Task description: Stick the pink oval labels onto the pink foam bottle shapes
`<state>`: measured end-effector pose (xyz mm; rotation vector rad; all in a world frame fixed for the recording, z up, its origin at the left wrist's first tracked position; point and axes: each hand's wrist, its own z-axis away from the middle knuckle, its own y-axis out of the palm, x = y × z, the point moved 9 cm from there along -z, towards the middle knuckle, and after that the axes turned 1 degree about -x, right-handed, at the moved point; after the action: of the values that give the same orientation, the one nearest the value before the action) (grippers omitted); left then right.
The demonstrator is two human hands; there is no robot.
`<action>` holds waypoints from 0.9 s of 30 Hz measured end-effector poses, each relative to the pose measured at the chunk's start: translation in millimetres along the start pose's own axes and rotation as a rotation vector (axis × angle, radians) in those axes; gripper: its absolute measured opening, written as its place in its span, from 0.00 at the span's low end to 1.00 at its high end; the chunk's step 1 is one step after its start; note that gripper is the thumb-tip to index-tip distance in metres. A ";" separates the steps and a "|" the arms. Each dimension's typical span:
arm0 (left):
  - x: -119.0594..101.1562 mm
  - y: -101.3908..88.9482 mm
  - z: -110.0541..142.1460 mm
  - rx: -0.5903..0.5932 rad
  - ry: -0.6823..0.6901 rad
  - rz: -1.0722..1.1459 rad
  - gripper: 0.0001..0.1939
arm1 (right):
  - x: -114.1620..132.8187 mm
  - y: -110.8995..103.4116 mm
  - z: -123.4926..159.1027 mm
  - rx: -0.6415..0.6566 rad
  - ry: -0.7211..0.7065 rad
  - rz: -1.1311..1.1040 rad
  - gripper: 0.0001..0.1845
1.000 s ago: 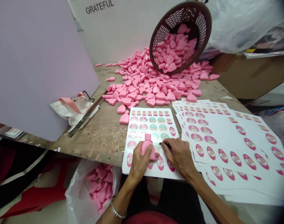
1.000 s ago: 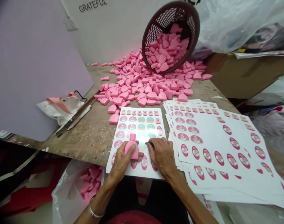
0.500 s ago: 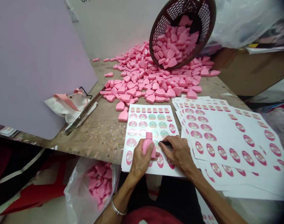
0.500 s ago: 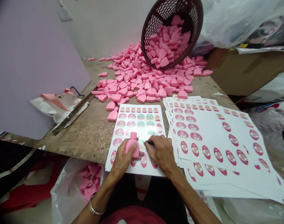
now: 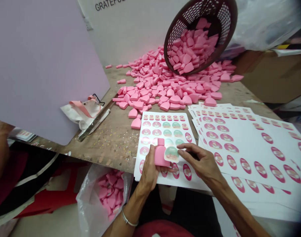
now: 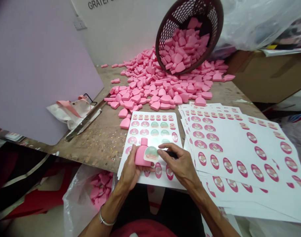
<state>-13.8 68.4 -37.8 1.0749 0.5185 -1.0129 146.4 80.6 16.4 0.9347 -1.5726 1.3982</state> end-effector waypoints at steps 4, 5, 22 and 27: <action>-5.5 9.6 5.7 0.055 0.013 0.021 0.29 | 8.3 16.7 2.5 0.064 -0.034 -0.019 0.17; -6.4 10.9 6.6 0.067 0.017 0.017 0.29 | 9.5 18.6 2.9 0.061 -0.042 -0.022 0.17; -17.1 16.0 14.1 0.197 0.113 -0.110 0.20 | 23.3 16.3 5.7 -0.058 -0.233 0.174 0.13; -17.0 26.6 20.8 0.271 0.078 -0.140 0.20 | 23.2 8.8 4.1 -0.173 -0.249 0.261 0.27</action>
<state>-0.9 59.9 -3.3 1.3374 0.5353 -1.1918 128.9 77.3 34.0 0.8465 -2.0292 1.3306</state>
